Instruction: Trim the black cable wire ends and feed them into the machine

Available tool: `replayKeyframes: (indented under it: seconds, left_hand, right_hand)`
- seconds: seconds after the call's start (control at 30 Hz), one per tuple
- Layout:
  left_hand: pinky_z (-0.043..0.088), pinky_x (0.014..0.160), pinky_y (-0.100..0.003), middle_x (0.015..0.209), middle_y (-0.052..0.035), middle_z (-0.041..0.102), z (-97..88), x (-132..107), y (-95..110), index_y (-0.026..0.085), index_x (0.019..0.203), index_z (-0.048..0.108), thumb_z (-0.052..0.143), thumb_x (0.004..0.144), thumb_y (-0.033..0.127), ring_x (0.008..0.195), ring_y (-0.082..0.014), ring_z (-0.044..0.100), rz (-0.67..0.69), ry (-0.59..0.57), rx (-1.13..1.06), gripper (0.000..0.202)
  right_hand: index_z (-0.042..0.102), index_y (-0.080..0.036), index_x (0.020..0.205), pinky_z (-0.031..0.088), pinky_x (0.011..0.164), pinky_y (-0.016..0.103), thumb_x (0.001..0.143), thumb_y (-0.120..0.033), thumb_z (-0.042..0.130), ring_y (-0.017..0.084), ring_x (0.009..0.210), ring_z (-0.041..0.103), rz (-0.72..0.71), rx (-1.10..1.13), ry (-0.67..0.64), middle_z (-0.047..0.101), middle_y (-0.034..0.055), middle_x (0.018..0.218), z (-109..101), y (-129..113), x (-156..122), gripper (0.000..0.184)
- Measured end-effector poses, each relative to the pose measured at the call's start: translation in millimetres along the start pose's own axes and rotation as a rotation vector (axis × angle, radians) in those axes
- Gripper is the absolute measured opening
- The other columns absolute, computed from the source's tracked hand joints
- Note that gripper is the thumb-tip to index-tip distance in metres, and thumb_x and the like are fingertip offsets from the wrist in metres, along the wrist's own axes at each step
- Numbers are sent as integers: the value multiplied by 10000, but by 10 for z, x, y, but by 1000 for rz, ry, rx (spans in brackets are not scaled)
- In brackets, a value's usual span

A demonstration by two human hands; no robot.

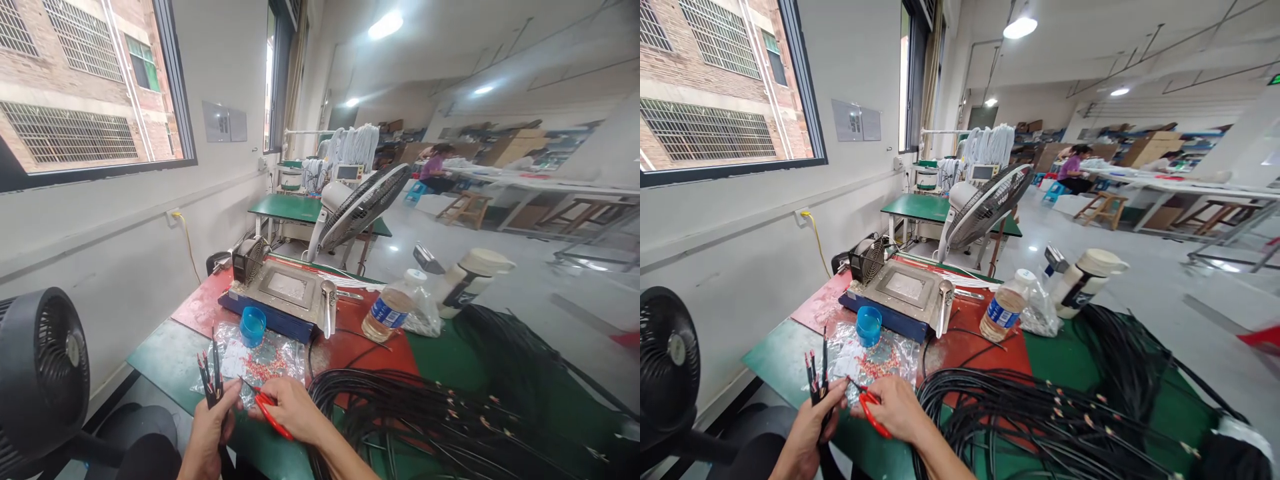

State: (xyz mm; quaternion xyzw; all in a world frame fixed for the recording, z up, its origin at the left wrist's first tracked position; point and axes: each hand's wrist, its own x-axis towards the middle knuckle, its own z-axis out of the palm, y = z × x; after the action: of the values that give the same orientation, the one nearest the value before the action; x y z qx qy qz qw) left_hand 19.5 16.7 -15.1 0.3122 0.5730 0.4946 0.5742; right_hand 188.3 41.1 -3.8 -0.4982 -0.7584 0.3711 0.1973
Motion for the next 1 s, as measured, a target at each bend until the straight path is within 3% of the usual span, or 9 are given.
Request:
replayKeyframes:
  seconds: [0.2,0.3,0.4,0.5,0.63,1.0]
  left_hand:
    - [115,350,-181,516,24,516,21,11,-17,115,777,650,756,578,501,330,-28,260,-9,45,-19,447]
    - [117,372,-183,441,56,427,11,5,-7,111,774,661,737,611,515,353,-40,249,-22,14,-7,442]
    - [147,388,-180,410,75,356,23,-30,1,102,881,683,752,597,519,387,-60,276,-49,-30,-57,509]
    - [170,387,-185,435,53,397,68,-92,-3,91,935,695,798,537,496,408,-67,303,-51,-59,-123,578]
    - [175,382,-182,440,25,449,138,-171,-11,87,860,706,822,509,469,407,-66,325,-32,-95,-130,532]
    - [157,375,-195,416,36,407,126,-192,-59,120,632,643,761,601,486,390,-63,278,3,-167,-42,386]
  right_hand:
    - [357,-153,447,167,479,233,662,-388,672,66,473,300,25,-16,40,316,-56,466,38,21,35,448]
    - [312,-156,429,153,464,233,679,-352,648,58,451,252,21,59,65,241,-61,446,78,47,57,462]
    - [366,-159,443,174,451,216,713,-416,622,56,449,272,27,277,92,268,-61,445,92,60,66,452]
    - [494,-153,554,215,401,196,727,-581,575,59,394,325,77,611,45,358,-63,427,89,60,62,469]
    - [544,-136,621,248,333,183,701,-639,581,57,310,357,105,880,4,418,-65,387,103,52,58,510]
    - [562,-118,580,256,332,163,617,-499,729,39,312,377,93,942,-103,452,-65,379,31,-16,10,418]
